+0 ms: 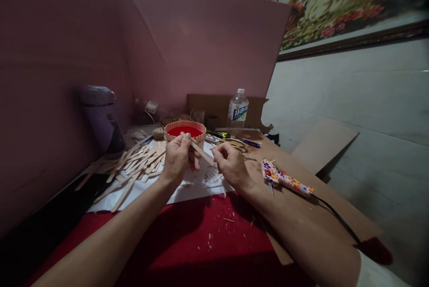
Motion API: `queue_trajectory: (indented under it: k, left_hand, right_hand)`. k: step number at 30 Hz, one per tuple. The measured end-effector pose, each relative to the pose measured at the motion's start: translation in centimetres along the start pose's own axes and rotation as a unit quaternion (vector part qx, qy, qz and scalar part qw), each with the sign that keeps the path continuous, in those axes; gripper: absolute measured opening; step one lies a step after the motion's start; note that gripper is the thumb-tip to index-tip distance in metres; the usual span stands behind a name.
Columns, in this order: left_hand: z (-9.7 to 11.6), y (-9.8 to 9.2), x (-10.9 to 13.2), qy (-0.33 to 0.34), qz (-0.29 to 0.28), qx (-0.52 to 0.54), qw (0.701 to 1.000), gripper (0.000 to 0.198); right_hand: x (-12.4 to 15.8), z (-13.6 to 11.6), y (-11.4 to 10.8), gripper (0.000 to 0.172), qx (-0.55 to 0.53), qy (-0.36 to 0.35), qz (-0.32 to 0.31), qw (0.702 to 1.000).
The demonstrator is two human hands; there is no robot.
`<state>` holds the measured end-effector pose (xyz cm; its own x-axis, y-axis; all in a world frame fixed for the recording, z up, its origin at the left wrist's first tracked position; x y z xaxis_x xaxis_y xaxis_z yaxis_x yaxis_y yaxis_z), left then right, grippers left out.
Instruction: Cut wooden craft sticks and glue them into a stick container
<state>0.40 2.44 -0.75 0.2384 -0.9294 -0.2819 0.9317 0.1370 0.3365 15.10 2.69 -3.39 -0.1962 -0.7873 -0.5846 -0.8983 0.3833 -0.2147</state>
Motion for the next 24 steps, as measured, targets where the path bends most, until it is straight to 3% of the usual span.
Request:
queue_trajectory:
  k: [2,5,8,14,18,24]
  left_hand:
    - [-0.2,0.2,0.2,-0.018,-0.027,-0.004,0.999,0.034]
    - [-0.5,0.2,0.3,-0.017,-0.044,-0.016,0.999,0.037]
    - [-0.8,0.2,0.4,-0.012,-0.064,-0.025,0.998,0.039]
    - [-1.0,0.2,0.3,-0.062,-0.133,-0.003,0.989,0.027]
    - [-1.0,0.2,0.3,-0.074,-0.142,-0.026,0.987,0.017]
    - [-0.9,0.2,0.3,-0.091,-0.132,-0.053,0.986,0.02]
  right_hand:
    - [0.0,-0.1,0.0,0.015,-0.042,0.007,-0.001,0.999]
    - [0.0,-0.6,0.1,0.026,-0.101,-0.007,-0.071,0.992]
    - [0.2,-1.0,0.2,0.026,-0.135,-0.017,-0.105,0.985]
    - [0.1,-0.7,0.4,0.026,-0.17,0.053,-0.095,0.979]
    - [0.1,-0.6,0.5,0.024,-0.181,0.083,-0.095,0.975]
    - [0.4,-0.7,0.6,0.022,-0.182,0.097,-0.095,0.974]
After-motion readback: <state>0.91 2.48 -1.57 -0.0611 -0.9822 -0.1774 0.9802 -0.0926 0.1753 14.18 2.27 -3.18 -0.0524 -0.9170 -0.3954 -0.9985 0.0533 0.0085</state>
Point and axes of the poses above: each hand's wrist, its own x-axis away from the middle knuckle, its own y-axis out of the palm, z = x × y, the point moved 1 cm from there along -x, towards the middle knuckle, and after that the axes turned 13 degrees about z, right-handed, at the moved point
